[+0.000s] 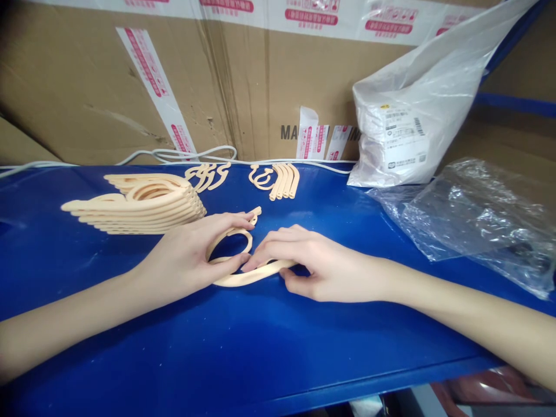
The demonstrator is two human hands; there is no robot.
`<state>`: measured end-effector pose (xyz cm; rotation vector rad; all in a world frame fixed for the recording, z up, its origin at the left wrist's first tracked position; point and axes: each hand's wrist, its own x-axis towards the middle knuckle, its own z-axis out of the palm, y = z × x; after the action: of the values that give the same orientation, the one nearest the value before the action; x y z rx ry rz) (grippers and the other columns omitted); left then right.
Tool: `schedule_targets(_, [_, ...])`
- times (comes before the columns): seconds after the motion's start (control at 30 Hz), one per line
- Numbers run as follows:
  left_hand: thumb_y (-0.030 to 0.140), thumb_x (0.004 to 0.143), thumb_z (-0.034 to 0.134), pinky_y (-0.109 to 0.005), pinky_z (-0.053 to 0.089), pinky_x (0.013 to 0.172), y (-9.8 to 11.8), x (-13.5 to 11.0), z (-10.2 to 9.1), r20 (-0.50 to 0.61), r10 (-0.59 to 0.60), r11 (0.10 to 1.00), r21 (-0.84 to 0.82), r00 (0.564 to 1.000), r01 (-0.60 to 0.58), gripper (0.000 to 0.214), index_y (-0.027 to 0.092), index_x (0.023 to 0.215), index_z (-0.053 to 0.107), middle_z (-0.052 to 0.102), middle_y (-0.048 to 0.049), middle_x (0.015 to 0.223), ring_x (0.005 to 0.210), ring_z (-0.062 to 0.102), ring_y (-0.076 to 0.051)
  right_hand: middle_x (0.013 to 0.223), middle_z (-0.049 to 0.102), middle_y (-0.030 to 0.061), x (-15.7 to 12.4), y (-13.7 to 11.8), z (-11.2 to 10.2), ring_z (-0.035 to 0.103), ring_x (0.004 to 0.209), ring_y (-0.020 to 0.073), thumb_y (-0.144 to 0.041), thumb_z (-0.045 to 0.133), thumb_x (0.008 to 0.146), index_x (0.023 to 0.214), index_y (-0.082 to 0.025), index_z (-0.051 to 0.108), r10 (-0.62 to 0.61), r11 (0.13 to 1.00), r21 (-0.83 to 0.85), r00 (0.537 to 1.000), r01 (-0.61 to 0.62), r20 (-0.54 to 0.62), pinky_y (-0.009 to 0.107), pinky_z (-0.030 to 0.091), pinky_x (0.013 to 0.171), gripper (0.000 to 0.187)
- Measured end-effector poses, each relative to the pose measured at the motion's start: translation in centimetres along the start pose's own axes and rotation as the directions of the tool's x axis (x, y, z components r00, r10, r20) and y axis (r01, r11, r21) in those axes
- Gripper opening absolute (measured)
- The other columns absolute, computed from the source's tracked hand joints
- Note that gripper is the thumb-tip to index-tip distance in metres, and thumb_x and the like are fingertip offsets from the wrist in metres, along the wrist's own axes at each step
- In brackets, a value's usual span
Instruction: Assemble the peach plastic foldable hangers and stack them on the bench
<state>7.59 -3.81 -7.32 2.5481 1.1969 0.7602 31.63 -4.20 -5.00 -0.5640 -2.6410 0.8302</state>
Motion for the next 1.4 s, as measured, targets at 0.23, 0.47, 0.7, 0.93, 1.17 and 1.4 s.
schedule_targets(0.23, [0.039, 0.095, 0.048, -0.033, 0.053, 0.089, 0.2, -0.1, -0.4, 0.036, -0.021, 1.0, -0.006, 0.999, 0.021, 0.031, 0.023, 0.119, 0.06, 0.069, -0.002, 0.122, 0.108, 0.066, -0.02, 0.107, 0.068, 0.0035, -0.1, 0.4, -0.4, 0.053, 0.105, 0.0194, 0.0, 0.046, 0.082, 0.115, -0.021, 0.062, -0.036, 0.958, -0.285, 0.999, 0.033, -0.005, 0.039, 0.036, 0.096, 0.042])
schedule_targets(0.47, [0.008, 0.084, 0.036, -0.032, 0.053, 0.08, -0.3, 0.0, -0.9, 0.095, 0.131, 0.974, 0.175, 0.987, -0.146, 0.043, 0.02, 0.117, 0.059, 0.071, -0.0041, 0.115, 0.105, 0.065, -0.021, 0.097, 0.068, 0.0021, -0.1, 2.6, -1.4, 0.056, 0.098, 0.0191, -0.002, 0.046, 0.084, 0.103, -0.022, 0.061, -0.033, 0.949, -0.316, 0.992, -0.008, -0.125, 0.037, 0.036, 0.09, 0.031])
schedule_targets(0.7, [0.014, 0.094, 0.041, -0.031, 0.054, 0.077, -0.4, 0.0, -1.0, 0.122, 0.248, 0.936, 0.227, 0.961, -0.27, 0.033, 0.019, 0.121, 0.06, 0.069, -0.0039, 0.119, 0.108, 0.061, -0.021, 0.075, 0.061, -0.0017, -0.3, 3.3, -1.5, 0.057, 0.071, 0.0144, -0.017, 0.053, 0.09, 0.101, -0.02, 0.064, 0.014, 0.887, -0.451, 0.984, -0.095, -0.179, 0.034, 0.038, 0.081, 0.016])
schedule_targets(0.93, [0.014, 0.091, 0.044, -0.036, 0.053, 0.091, -0.5, 0.3, -0.9, 0.135, 0.251, 0.947, 0.17, 0.959, -0.272, 0.031, 0.018, 0.116, 0.061, 0.066, -0.006, 0.119, 0.115, 0.055, -0.023, 0.103, 0.067, 0.0074, -0.4, 3.1, -1.3, 0.062, 0.092, 0.0201, -0.023, 0.05, 0.095, 0.111, -0.019, 0.066, -0.002, 0.846, -0.527, 0.988, -0.081, -0.155, 0.036, 0.043, 0.084, 0.023])
schedule_targets(1.17, [0.038, 0.085, 0.06, -0.048, 0.036, 0.114, -0.4, 0.0, -0.5, 0.092, 0.232, 0.967, 0.089, 0.968, -0.24, 0.056, 0.02, 0.136, 0.045, 0.049, -0.0107, 0.145, 0.139, 0.038, -0.028, 0.112, 0.068, 0.007, -0.2, 2.7, -1.2, 0.062, 0.101, 0.0203, -0.016, 0.048, 0.093, 0.121, -0.021, 0.059, 0.014, 0.919, -0.385, 0.983, -0.084, -0.182, 0.039, 0.043, 0.09, 0.03])
schedule_targets(1.4, [0.054, 0.081, 0.068, -0.046, 0.047, 0.1, -0.4, 0.0, -0.9, 0.249, 0.163, 0.985, 0.01, 0.955, -0.171, 0.075, 0.017, 0.141, 0.042, 0.058, -0.0137, 0.133, 0.121, 0.055, -0.03, 0.114, 0.066, 0.0075, 0.0, 1.8, -0.3, 0.06, 0.102, 0.0197, -0.03, 0.055, 0.094, 0.118, -0.019, 0.057, 0.118, 0.973, -0.168, 0.968, -0.157, -0.221, 0.036, 0.048, 0.088, 0.027])
